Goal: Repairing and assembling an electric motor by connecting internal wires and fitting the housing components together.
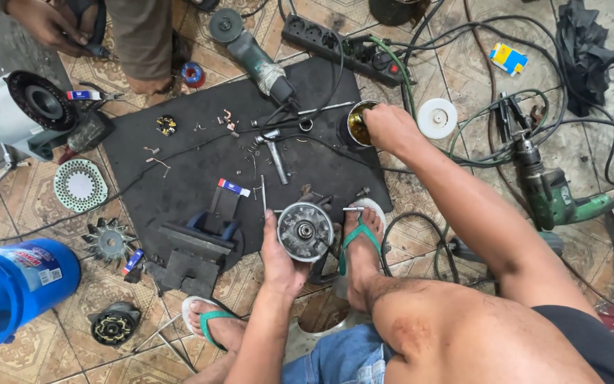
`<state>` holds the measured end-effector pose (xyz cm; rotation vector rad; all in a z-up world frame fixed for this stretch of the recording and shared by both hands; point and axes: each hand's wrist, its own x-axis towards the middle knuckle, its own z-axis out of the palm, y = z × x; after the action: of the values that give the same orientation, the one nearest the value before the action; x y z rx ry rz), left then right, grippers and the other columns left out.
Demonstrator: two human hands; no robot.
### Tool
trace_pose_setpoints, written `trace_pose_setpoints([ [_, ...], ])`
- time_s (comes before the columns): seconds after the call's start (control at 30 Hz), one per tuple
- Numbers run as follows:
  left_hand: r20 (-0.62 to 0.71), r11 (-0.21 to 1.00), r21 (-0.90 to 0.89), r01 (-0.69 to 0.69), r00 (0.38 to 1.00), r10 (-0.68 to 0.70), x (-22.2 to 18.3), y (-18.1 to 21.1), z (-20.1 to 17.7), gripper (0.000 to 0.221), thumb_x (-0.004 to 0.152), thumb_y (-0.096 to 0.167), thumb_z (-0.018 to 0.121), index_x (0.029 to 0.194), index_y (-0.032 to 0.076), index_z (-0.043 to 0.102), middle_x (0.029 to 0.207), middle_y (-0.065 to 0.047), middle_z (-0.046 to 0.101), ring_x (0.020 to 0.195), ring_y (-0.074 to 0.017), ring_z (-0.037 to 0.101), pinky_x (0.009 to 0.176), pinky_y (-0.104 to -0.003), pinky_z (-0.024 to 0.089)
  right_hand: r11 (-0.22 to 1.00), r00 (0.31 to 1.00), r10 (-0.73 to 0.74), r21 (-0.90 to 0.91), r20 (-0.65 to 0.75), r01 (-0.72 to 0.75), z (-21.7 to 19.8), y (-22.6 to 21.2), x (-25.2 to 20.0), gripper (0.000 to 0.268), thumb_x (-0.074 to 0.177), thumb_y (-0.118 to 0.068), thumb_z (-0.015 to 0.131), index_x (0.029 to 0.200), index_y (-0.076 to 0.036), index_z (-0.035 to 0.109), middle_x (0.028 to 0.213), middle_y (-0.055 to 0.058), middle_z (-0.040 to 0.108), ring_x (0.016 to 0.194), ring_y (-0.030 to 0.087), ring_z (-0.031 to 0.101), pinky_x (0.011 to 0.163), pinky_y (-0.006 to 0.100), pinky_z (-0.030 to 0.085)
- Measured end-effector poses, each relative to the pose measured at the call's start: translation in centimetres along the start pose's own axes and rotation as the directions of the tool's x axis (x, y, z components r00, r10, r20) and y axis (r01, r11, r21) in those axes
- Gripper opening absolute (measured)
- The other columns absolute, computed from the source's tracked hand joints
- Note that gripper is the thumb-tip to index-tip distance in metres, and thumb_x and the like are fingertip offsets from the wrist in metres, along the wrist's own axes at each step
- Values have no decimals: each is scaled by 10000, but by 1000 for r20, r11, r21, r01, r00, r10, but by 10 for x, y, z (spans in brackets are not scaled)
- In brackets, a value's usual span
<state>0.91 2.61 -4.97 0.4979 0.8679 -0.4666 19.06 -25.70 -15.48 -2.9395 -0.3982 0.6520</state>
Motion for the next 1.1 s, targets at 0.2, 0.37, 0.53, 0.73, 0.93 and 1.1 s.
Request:
trace_pose_setpoints([
  [0.2, -76, 999, -50, 4, 997, -8, -8, -2, 12, 735, 943, 668, 499, 1284, 46, 688, 1177, -292, 709, 1062, -437, 702, 877, -610, 578, 998, 999, 37, 51, 28, -38, -11, -11, -4, 230, 878, -99, 632, 1055, 11, 730, 985, 228, 754, 860, 460, 757, 757, 527, 625],
  [0.37, -66, 998, -60, 2, 998, -6, -5, -2, 7, 729, 948, 669, 495, 1274, 50, 701, 1184, -292, 710, 1043, -459, 707, 864, -619, 578, 993, 998, 49, 103, 33, -53, -9, -7, -3, 210, 922, -149, 646, 1042, -1, 734, 975, 218, 752, 851, 450, 758, 732, 525, 626],
  [0.53, -8, 999, -51, -17, 1000, 17, -9, 1, 13, 777, 966, 674, 439, 1336, 24, 651, 1197, -349, 681, 1052, -511, 683, 858, -631, 571, 987, 997, 62, 142, 45, -68, -14, -8, -6, 215, 929, -174, 657, 1019, 8, 730, 977, 234, 749, 891, 454, 752, 761, 528, 628],
  [0.73, 19, 1000, -9, -27, 999, 27, -16, 3, 21, 801, 972, 679, 394, 1381, 33, 630, 1207, -331, 685, 1091, -469, 684, 858, -591, 579, 974, 994, 103, 200, 38, -108, -25, -11, -14, 210, 928, -194, 676, 989, -1, 731, 948, 238, 741, 896, 458, 746, 736, 541, 623],
  [0.93, 12, 997, -28, -66, 998, 66, -21, 7, 26, 725, 974, 656, 454, 1287, 42, 678, 1140, -273, 724, 997, -440, 718, 841, -591, 597, 949, 990, 135, 291, -25, -122, -31, 2, -31, 225, 910, -206, 710, 1046, -27, 726, 937, 258, 732, 935, 481, 723, 792, 580, 598],
  [1.1, 98, 994, -7, -113, 989, 113, -12, 14, 23, 767, 996, 654, 371, 1347, 32, 649, 1167, -322, 702, 1060, -463, 700, 877, -623, 573, 895, 970, 126, 445, -208, -21, -81, -15, -80, 214, 886, -137, 726, 1058, -11, 727, 910, 258, 733, 926, 504, 695, 805, 596, 552],
])
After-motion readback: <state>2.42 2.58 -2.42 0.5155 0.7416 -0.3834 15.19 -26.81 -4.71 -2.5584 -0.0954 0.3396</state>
